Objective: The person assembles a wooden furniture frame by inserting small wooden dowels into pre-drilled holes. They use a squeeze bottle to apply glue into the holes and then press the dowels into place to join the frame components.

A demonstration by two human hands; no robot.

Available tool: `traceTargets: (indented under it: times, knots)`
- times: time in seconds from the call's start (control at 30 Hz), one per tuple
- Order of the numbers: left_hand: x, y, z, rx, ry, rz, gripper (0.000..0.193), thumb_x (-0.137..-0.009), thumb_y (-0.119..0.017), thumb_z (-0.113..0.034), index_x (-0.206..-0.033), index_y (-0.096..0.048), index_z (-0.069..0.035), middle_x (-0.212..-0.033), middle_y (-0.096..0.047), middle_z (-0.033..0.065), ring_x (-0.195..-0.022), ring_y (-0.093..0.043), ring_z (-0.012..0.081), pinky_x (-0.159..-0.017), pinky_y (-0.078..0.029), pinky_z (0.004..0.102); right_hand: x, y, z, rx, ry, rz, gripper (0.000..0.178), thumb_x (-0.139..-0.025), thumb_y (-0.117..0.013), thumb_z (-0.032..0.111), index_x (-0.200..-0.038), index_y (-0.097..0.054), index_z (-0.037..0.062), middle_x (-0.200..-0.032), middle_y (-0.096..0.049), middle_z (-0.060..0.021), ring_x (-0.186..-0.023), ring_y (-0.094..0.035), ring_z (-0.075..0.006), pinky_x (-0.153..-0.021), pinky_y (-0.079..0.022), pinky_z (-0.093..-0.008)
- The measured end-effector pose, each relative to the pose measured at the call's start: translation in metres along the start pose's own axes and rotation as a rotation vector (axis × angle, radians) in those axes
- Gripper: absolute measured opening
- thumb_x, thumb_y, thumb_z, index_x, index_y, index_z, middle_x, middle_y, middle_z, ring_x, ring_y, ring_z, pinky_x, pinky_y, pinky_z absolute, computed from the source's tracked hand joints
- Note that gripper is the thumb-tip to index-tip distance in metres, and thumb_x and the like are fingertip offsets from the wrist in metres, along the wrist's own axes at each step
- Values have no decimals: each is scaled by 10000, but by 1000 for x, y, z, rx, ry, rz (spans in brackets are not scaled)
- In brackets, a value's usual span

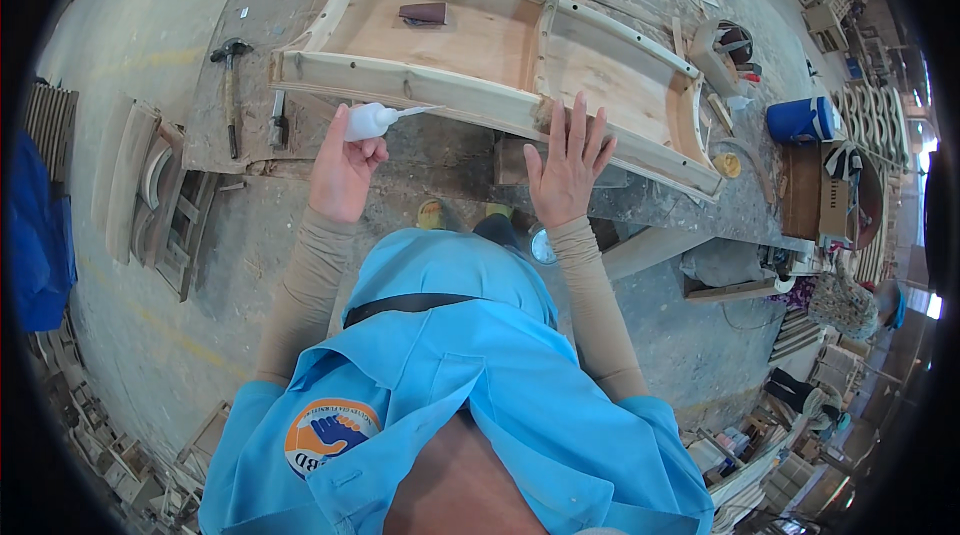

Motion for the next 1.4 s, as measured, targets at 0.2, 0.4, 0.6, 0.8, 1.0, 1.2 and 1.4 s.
traceTargets:
  times: [0.2,0.4,0.6,0.8,1.0,1.2,1.4]
  knots:
    - [2,2,1,-5,-3,-15,383,-1030,-413,-386,-1092,-594,-55,-725,-462,-12,-727,-480,135,-730,-417,292,0,-2,0,31,2,5,700,-914,-564,383,-1523,-274,194,-1605,-139,-78,-1465,-60,-402,-1130,-16,-638]
    - [3,-1,0,-4,-4,-4,382,-1028,-420,-387,-1093,-592,-52,-731,-464,-10,-731,-479,139,-734,-417,297,-6,-2,2,67,20,34,674,-916,-566,361,-1518,-294,225,-1605,-134,-90,-1464,-67,-401,-1128,-18,-639]
    - [-1,-3,3,1,20,10,386,-1023,-436,-384,-1097,-599,-42,-741,-469,-11,-730,-472,134,-728,-419,300,-6,0,-1,103,51,42,682,-888,-605,400,-1500,-321,303,-1608,-140,-56,-1466,-65,-392,-1120,-35,-660]
    - [-9,-7,7,20,14,-12,411,-1017,-448,-399,-1119,-601,-32,-729,-464,-10,-712,-459,134,-724,-416,300,-8,7,-3,38,61,69,663,-887,-608,387,-1489,-345,300,-1599,-171,-68,-1463,-85,-394,-1129,-34,-645]
    - [-11,-12,5,68,-51,-62,445,-1016,-446,-417,-1136,-588,-13,-693,-436,-7,-711,-453,140,-716,-405,302,-68,59,-99,48,68,-349,377,-871,-634,268,-1232,-626,159,-1290,-569,-119,-1289,-434,-324,-1096,-270,-505]
    - [-7,-37,14,96,-92,-203,447,-1018,-438,-418,-1138,-584,-12,-687,-425,-7,-710,-453,142,-724,-408,302,-156,86,-330,206,-197,-271,203,-876,-608,248,-859,-713,75,-872,-674,-136,-853,-623,-337,-763,-486,-425]
    - [6,-62,25,116,-168,-367,421,-1017,-425,-435,-1059,-566,-40,-681,-403,0,-743,-441,163,-741,-399,318,-214,26,-486,558,-150,137,290,-886,-534,279,-855,-724,62,-886,-669,-210,-865,-667,-353,-745,-514,-478]
Point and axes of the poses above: each hand's wrist, its own x-axis away from the middle knuckle, its own y-axis out of the back of the hand, z = x × y, the point moved 2 cm from there along -x, towards the middle knuckle
